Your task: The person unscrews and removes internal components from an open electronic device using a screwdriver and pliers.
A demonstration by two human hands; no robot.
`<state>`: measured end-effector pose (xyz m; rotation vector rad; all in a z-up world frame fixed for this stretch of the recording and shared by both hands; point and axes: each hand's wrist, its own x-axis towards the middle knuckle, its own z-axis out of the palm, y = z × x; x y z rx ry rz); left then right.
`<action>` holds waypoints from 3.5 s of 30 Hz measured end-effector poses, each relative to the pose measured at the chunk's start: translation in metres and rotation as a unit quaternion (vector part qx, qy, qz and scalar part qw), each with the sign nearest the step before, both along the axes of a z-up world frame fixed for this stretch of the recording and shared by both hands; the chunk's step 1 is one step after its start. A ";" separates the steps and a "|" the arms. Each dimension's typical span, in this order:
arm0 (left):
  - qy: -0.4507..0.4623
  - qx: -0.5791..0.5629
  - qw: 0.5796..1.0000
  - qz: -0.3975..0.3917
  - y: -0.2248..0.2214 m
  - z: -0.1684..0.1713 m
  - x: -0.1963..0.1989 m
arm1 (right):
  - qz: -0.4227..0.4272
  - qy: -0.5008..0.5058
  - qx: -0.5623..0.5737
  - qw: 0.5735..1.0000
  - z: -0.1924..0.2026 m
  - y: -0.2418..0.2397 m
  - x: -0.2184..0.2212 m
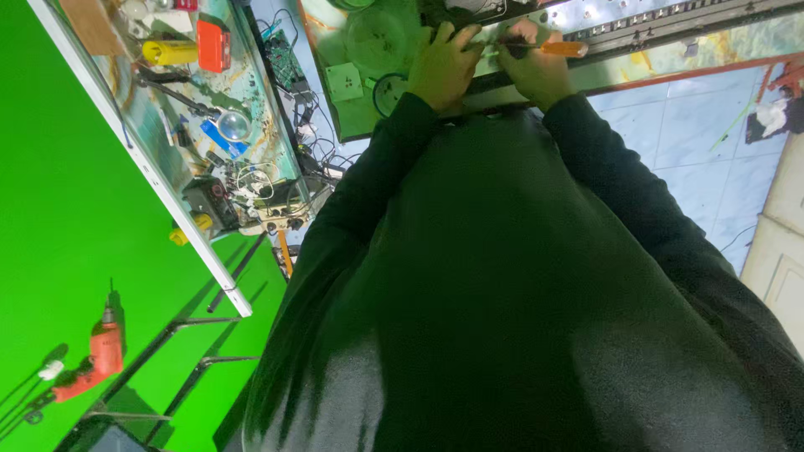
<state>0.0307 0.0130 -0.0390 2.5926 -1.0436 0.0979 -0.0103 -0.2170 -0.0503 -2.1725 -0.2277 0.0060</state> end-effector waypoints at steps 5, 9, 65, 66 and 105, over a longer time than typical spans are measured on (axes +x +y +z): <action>0.028 -0.009 1.000 -0.011 -0.001 -0.015 0.004 | 0.010 0.047 -0.015 0.999 -0.010 -0.002 0.001; 0.026 -0.026 0.999 -0.016 0.003 -0.015 0.003 | 0.003 0.061 -0.007 0.998 -0.012 -0.002 -0.003; 0.202 -0.319 0.926 0.004 -0.035 0.136 0.002 | 0.064 0.094 0.115 0.987 -0.044 0.004 0.012; 0.185 -0.318 0.930 0.012 -0.037 0.134 -0.001 | 0.085 0.058 0.037 0.994 -0.047 0.003 0.014; 0.204 -0.251 0.943 -0.080 -0.005 0.060 0.012 | 0.082 -0.128 -0.113 0.982 -0.001 0.008 0.003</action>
